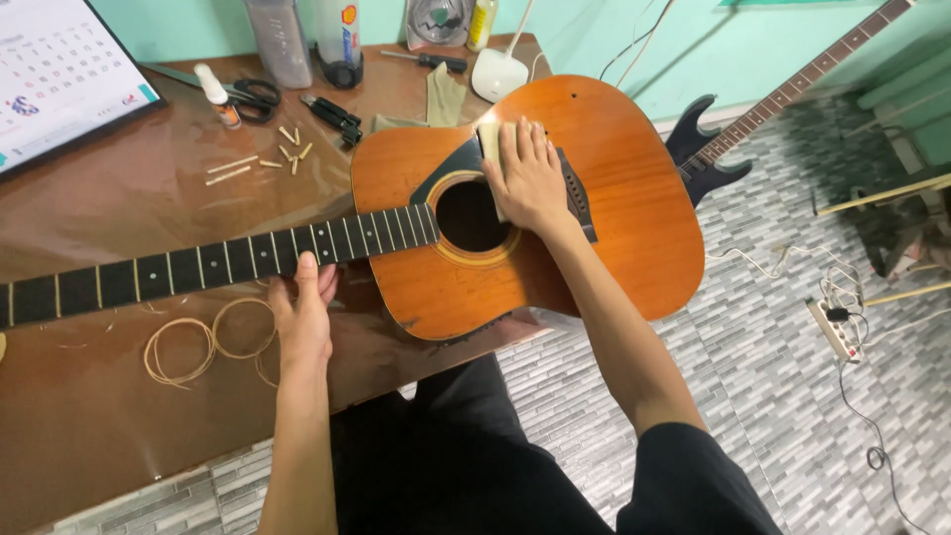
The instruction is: Cleaning the body, neck, and headstock of an acoustic guitar using a cloth.
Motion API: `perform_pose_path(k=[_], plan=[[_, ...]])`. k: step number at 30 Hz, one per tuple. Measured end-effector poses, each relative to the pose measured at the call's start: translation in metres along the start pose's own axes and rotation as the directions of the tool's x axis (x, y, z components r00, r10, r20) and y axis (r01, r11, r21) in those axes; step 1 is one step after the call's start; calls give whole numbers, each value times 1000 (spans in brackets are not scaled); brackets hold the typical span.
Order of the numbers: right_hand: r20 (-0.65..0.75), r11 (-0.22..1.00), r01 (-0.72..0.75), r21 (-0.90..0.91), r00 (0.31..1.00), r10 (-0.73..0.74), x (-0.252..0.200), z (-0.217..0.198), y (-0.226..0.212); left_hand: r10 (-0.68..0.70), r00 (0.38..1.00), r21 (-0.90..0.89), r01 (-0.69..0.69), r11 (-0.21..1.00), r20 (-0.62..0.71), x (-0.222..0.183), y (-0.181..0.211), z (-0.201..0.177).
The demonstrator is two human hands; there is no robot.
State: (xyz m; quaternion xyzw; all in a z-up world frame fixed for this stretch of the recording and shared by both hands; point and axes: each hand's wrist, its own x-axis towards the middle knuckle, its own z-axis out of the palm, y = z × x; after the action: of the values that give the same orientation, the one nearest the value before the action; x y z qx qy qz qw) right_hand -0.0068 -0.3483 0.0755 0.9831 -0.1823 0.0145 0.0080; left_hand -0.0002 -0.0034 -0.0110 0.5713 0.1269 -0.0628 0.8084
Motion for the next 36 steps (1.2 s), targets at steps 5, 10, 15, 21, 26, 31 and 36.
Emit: perform_pose_path(k=[5,10,15,21,26,31,36], plan=[[-37,995,88,-52,995,-90,-106,-11,2,0,1000,-29,1,1000,15,5,-3,0],[-3,996,88,2,996,-88,-124,-15,-4,31,999,-40,-30,999,22,4,-7,-3],[19,998,8,60,1000,-9,-11,4,-7,20,1000,-51,-19,998,19,9,-15,-4],[-76,999,15,31,997,-12,70,19,-9,-282,959,152,279,948,1,-10,44,17],[-99,953,252,-166,958,-271,27,-3,5,-210,978,56,210,976,1,5,18,12],[289,943,-322,85,914,286,71,-38,56,-213,977,79,211,974,14,-6,36,14],[243,916,334,-222,929,-280,53,-12,19,-132,991,13,132,991,18,0,23,14]])
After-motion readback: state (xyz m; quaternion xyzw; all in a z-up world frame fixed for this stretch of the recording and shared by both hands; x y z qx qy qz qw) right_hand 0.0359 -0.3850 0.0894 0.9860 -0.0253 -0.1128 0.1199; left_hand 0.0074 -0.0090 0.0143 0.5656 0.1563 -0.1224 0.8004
